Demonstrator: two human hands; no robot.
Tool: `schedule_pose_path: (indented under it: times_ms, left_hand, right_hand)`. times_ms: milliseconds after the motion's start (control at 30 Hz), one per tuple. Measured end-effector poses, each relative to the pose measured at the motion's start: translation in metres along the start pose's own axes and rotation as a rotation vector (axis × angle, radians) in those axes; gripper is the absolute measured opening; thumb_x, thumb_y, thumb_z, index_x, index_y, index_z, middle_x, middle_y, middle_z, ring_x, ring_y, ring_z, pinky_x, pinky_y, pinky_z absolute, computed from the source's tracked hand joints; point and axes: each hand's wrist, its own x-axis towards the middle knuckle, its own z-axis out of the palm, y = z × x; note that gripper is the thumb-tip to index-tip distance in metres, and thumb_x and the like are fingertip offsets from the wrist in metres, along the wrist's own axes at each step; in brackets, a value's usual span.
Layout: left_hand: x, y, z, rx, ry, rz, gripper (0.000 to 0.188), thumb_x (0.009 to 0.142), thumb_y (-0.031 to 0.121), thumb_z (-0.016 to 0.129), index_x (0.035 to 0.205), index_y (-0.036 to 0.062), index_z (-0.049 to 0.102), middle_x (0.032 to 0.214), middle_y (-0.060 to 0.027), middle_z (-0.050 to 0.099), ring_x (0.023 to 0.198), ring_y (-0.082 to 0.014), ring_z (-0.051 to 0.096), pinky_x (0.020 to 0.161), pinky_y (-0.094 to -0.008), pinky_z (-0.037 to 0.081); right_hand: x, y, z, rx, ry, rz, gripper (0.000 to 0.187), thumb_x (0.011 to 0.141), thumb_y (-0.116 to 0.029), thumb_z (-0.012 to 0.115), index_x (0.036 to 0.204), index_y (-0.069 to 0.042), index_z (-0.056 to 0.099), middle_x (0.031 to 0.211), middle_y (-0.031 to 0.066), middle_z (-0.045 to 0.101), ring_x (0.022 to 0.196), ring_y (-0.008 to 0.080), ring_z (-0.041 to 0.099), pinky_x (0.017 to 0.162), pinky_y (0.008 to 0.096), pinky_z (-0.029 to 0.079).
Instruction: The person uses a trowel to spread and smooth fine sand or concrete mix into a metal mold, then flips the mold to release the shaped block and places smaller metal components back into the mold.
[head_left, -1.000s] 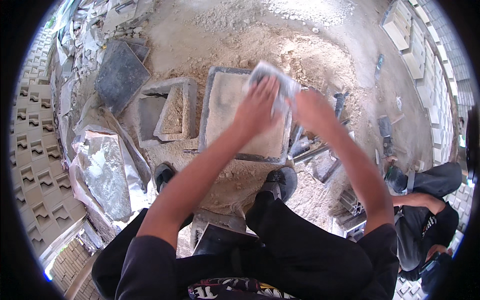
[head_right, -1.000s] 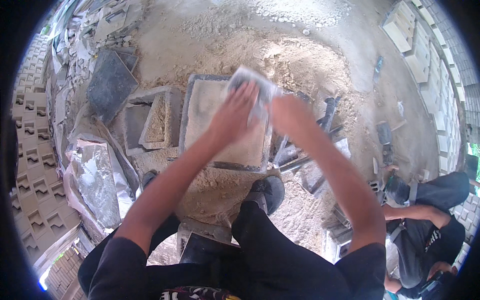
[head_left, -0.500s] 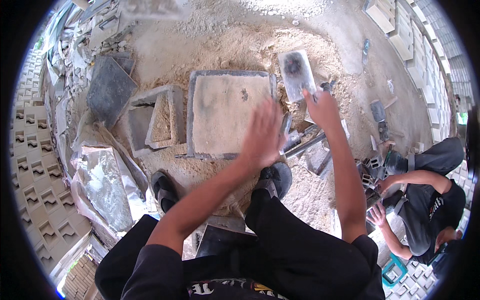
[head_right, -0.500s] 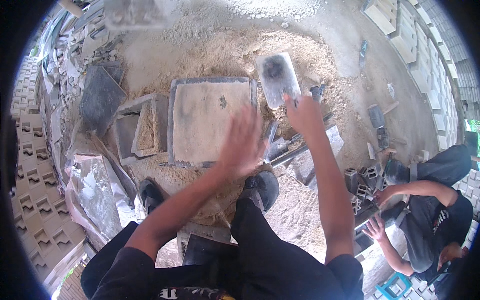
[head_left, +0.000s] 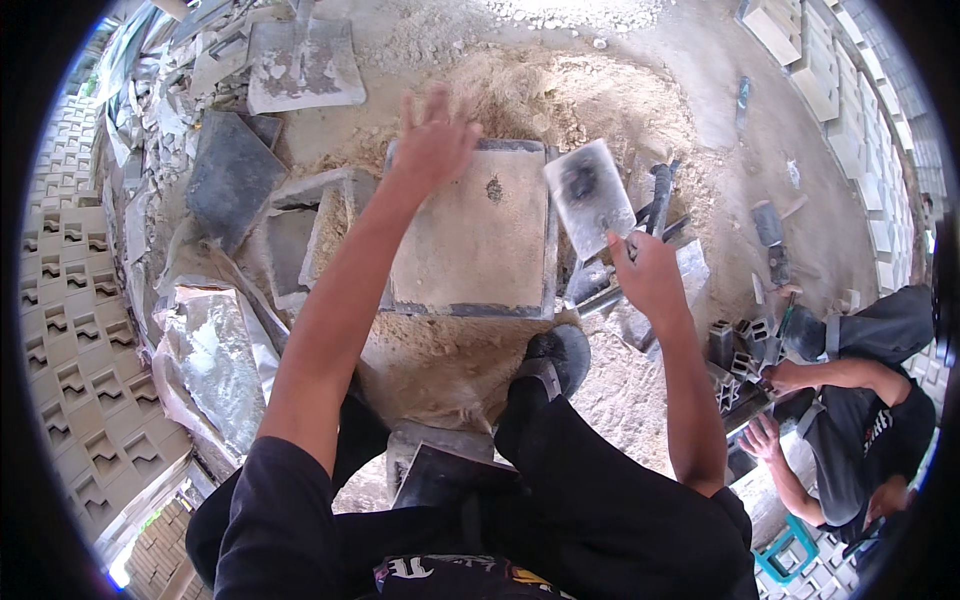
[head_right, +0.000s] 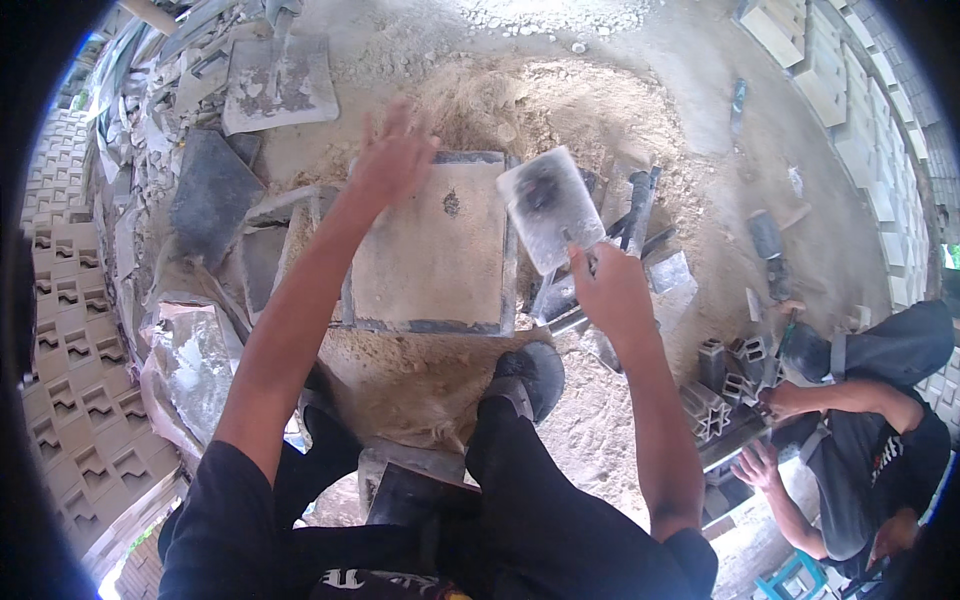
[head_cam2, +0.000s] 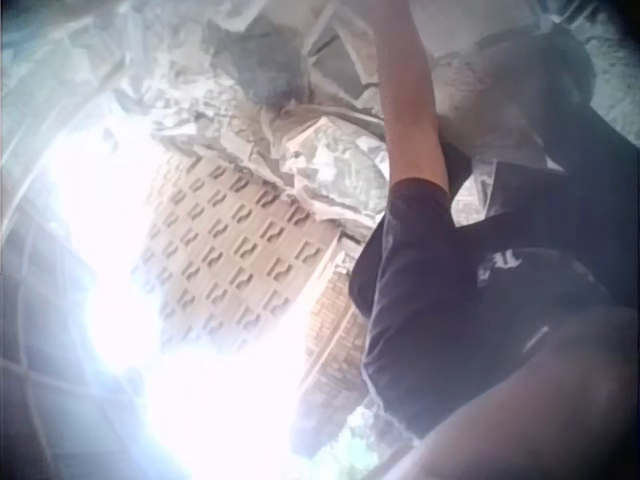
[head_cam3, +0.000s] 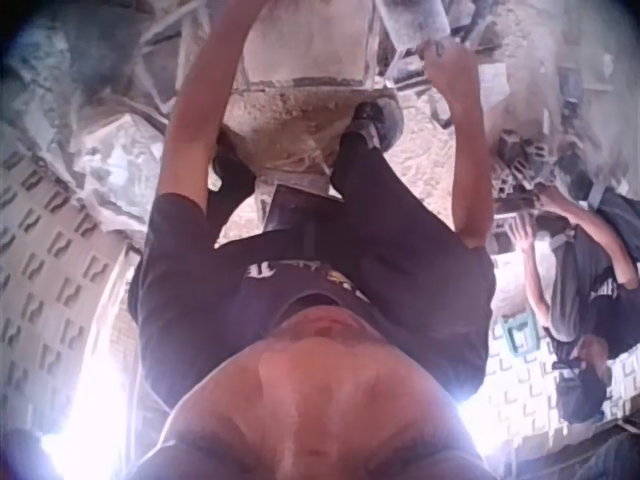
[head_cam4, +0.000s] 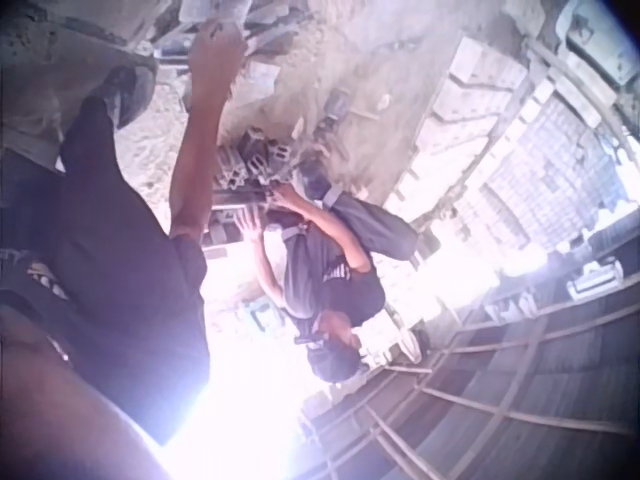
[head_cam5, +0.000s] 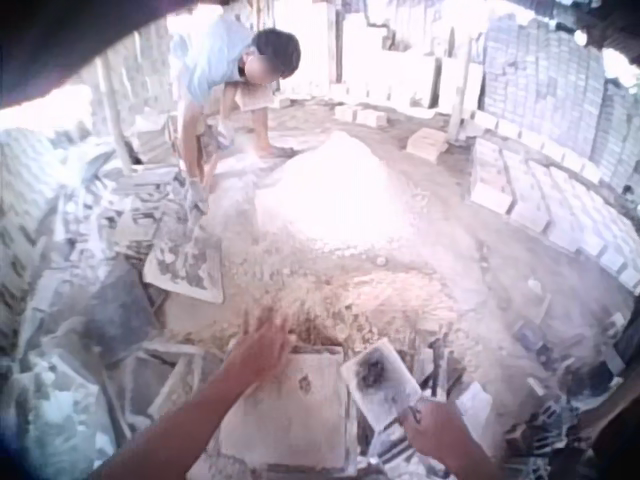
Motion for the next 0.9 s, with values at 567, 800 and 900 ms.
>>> schedule_pose_path:
  times_ms: [567, 800, 900]
  left_hand:
    - [-0.02, 0.031, 0.003, -0.099, -0.122, 0.091, 0.067, 0.102, 0.047, 0.019, 0.151, 0.0012, 0.017, 0.159, -0.0127, 0.016, 0.147, -0.0269, 0.015, 0.119, -0.0461, 0.011]
    - [-0.066, 0.045, 0.004, -0.026, -0.111, 0.066, 0.072, 0.099, 0.048, 0.031, 0.149, -0.0024, 0.021, 0.158, -0.0168, 0.019, 0.147, -0.0289, 0.016, 0.118, -0.0473, 0.014]
    - [-0.154, 0.085, -0.011, -0.109, -0.15, 0.063, 0.08, 0.093, 0.051, 0.046, 0.147, -0.0045, 0.024, 0.156, -0.0199, 0.023, 0.145, -0.0318, 0.02, 0.117, -0.0494, 0.016]
  right_hand:
    - [0.1, -0.104, 0.006, -0.513, -0.314, -0.346, 0.017, 0.089, -0.015, 0.058, 0.088, -0.002, 0.069, 0.078, 0.0154, 0.069, 0.073, 0.0289, 0.071, 0.067, 0.0407, 0.057]
    - [0.059, -0.098, 0.025, -0.299, -0.393, -0.369, 0.019, 0.086, -0.009, 0.053, 0.082, 0.004, 0.067, 0.076, 0.0218, 0.068, 0.068, 0.0338, 0.069, 0.063, 0.0416, 0.056]
    - [-0.027, -0.068, 0.048, -0.286, -0.409, -0.435, 0.026, 0.093, -0.018, 0.048, 0.086, 0.0, 0.065, 0.077, 0.0222, 0.067, 0.072, 0.037, 0.069, 0.065, 0.0456, 0.055]
